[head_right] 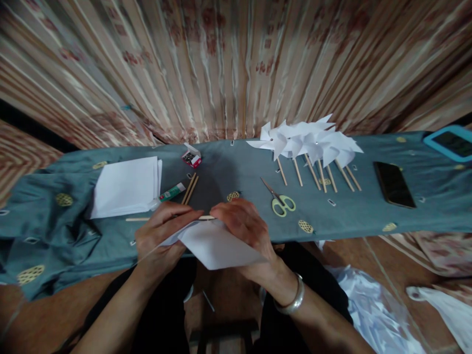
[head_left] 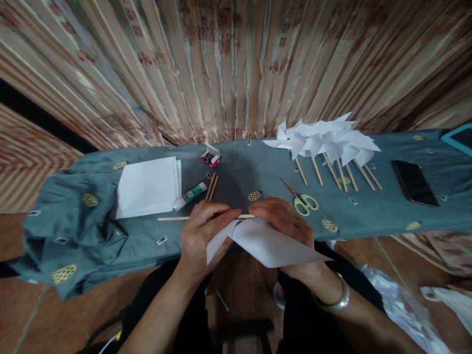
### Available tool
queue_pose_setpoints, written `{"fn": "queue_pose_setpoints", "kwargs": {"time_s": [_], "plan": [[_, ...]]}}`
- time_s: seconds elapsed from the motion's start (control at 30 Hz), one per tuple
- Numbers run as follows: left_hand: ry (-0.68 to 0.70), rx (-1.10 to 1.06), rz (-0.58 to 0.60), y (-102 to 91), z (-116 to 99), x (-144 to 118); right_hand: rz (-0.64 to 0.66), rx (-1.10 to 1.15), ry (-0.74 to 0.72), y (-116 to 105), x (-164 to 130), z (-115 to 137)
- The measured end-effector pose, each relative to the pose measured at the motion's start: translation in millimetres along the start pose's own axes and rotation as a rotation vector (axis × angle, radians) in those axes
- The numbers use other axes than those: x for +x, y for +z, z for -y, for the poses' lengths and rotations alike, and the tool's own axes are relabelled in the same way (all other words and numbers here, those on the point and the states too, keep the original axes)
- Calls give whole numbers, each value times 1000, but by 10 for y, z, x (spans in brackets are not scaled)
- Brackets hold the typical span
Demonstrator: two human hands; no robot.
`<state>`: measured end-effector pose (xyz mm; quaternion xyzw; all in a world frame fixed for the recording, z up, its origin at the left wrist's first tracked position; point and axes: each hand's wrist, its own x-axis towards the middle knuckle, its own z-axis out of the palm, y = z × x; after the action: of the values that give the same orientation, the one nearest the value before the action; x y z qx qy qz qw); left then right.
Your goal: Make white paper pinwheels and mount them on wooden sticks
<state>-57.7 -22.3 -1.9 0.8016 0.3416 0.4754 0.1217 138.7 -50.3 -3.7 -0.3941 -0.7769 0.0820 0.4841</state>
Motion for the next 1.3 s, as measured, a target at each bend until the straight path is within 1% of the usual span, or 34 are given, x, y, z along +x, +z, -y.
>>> {"fn": "queue_pose_setpoints", "kwargs": {"time_s": [0.13, 0.43, 0.57, 0.7, 1.03, 1.23, 1.3], "plan": [[-24, 37, 23, -31, -37, 8, -9, 47, 17, -3, 6, 7], [26, 57, 19, -16, -59, 50, -22, 100, 22, -15, 14, 13], [33, 33, 29, 12, -42, 41, 0, 82, 14, -32, 9, -2], [11, 0, 48, 24, -25, 25, -19, 82, 20, -36, -4, -9], [20, 38, 7, 5, -75, 27, -9, 70, 30, -27, -39, 9], [-14, 12, 34, -23, -97, -3, 1, 103, 33, -28, -23, 17], [-1, 20, 43, -37, -103, -13, 14, 101, 40, -36, -8, 31]]}}
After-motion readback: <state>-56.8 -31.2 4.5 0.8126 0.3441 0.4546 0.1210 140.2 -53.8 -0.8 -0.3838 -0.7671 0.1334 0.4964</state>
